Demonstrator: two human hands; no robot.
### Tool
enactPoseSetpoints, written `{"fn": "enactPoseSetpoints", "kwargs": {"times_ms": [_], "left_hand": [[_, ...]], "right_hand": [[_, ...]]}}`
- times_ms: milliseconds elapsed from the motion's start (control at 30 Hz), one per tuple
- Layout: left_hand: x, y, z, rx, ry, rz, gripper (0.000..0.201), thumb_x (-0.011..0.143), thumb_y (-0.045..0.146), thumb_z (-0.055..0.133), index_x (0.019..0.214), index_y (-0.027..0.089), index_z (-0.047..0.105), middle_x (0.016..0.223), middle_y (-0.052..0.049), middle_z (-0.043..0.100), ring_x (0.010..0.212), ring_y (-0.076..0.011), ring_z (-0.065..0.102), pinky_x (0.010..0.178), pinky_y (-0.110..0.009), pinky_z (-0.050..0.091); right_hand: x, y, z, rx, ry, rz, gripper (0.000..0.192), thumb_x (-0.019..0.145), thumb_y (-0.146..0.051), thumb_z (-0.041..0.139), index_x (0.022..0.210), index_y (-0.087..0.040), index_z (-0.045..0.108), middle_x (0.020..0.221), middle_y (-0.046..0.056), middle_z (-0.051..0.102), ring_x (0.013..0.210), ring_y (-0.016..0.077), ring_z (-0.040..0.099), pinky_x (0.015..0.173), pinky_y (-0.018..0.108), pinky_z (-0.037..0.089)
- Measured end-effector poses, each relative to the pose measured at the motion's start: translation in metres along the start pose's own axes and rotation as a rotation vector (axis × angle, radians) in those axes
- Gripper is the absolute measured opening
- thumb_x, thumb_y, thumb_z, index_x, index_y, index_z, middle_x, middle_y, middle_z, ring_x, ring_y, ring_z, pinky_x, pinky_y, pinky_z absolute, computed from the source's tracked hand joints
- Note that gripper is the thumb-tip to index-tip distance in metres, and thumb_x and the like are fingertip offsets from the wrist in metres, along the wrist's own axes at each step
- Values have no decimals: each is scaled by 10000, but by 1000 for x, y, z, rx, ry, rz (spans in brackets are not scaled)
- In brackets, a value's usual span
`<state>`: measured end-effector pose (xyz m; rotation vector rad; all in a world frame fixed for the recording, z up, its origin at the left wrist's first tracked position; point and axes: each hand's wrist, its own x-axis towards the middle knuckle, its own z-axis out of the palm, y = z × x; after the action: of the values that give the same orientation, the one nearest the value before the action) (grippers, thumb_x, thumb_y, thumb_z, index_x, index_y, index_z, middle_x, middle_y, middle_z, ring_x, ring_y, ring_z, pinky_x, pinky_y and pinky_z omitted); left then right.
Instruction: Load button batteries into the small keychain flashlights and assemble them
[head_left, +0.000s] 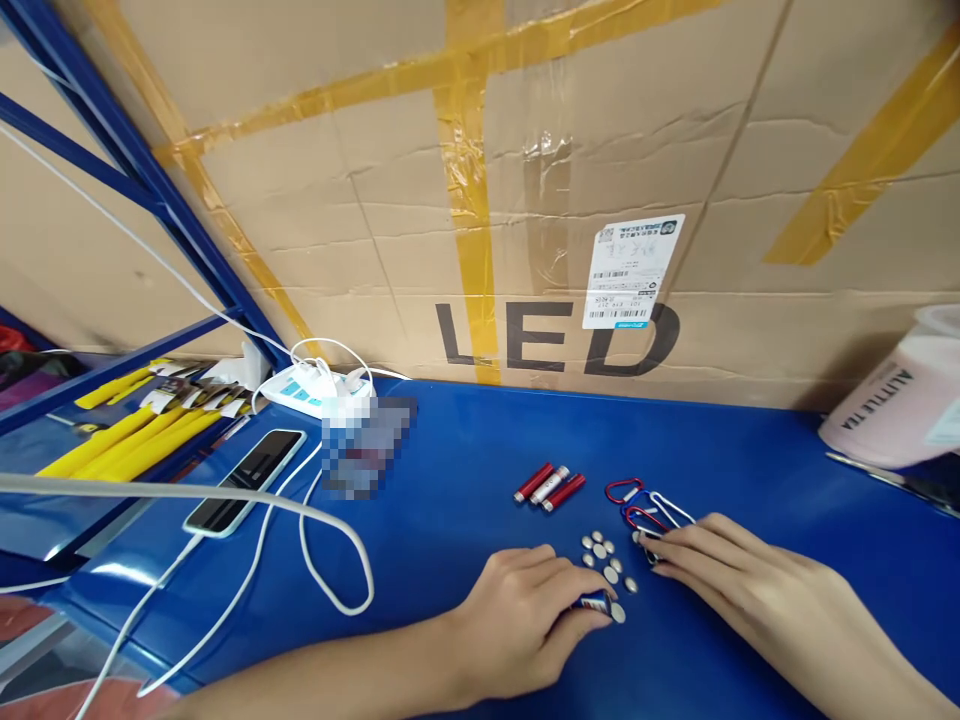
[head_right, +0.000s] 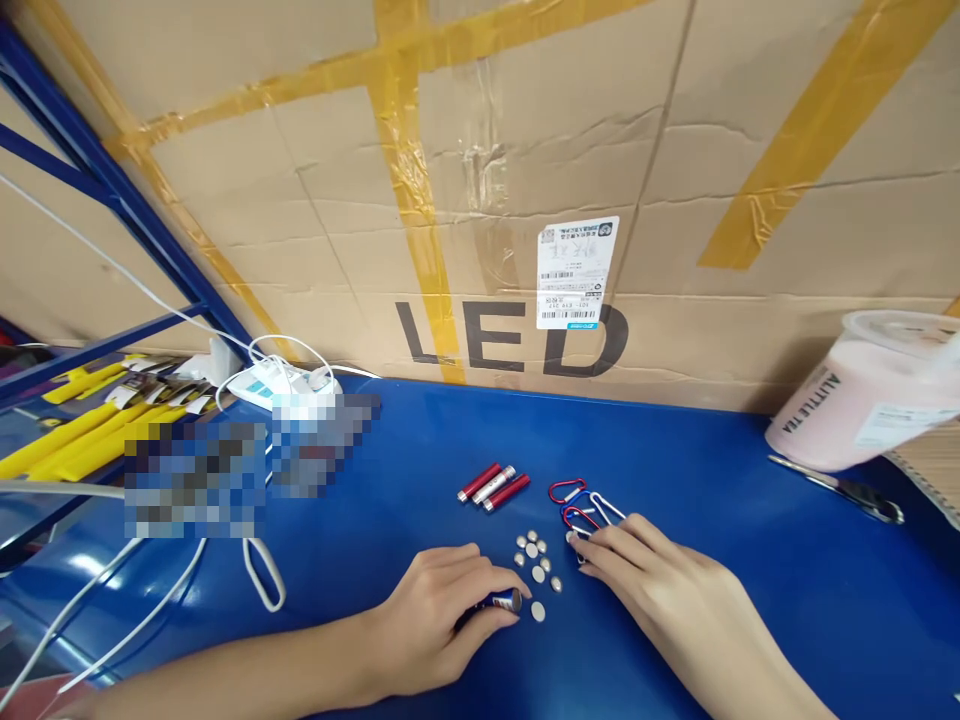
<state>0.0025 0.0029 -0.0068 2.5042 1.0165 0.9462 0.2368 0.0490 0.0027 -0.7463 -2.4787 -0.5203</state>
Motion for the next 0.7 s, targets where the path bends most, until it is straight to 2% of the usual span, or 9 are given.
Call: {"fn": "enactPoseSetpoints", "kwargs": {"times_ms": [167,267,367,500,700], "left_hand": [[0,2,-1,20,15,14,276,979,303,376,945,153,605,781,-14,698,626,-129,605,627,-224,458],[0,3,-2,40,17,12,277,979,317,377,957,160,605,780,-13,702,630,-128,609,625,-222,460],[-1,2,-1,49,23,6,275,977,335,381,960,172,602,787,-6,707,630,-126,613,617,-222,460],[-2,0,1,73,22,15,282,976,346,380,948,176,603,773,-4,709,620,-123,614,609,-223,461],[-3,1,1,79,9,3,244,964,334,408,942,185,600,783,3,712,638,-129,627,612,-220,460]], "right_hand": [[0,2,1,25,22,-24,547,994,-166,189,828,-235,706,777,-8,731,727,108,665,486,182,460],[5,0,-3,66,3,-54,513,992,-191,232,792,-239,702,744,-10,725,694,110,678,490,177,484],[10,-3,-6,105,9,-26,498,992,-238,254,760,-231,694,718,-6,718,663,118,689,523,180,526],[12,-7,-5,161,10,0,491,992,-250,257,774,-232,696,738,-2,725,691,123,701,568,168,554],[11,-10,-5,160,-11,-36,499,998,-243,240,789,-235,692,752,-12,732,701,123,704,607,170,561]]}}
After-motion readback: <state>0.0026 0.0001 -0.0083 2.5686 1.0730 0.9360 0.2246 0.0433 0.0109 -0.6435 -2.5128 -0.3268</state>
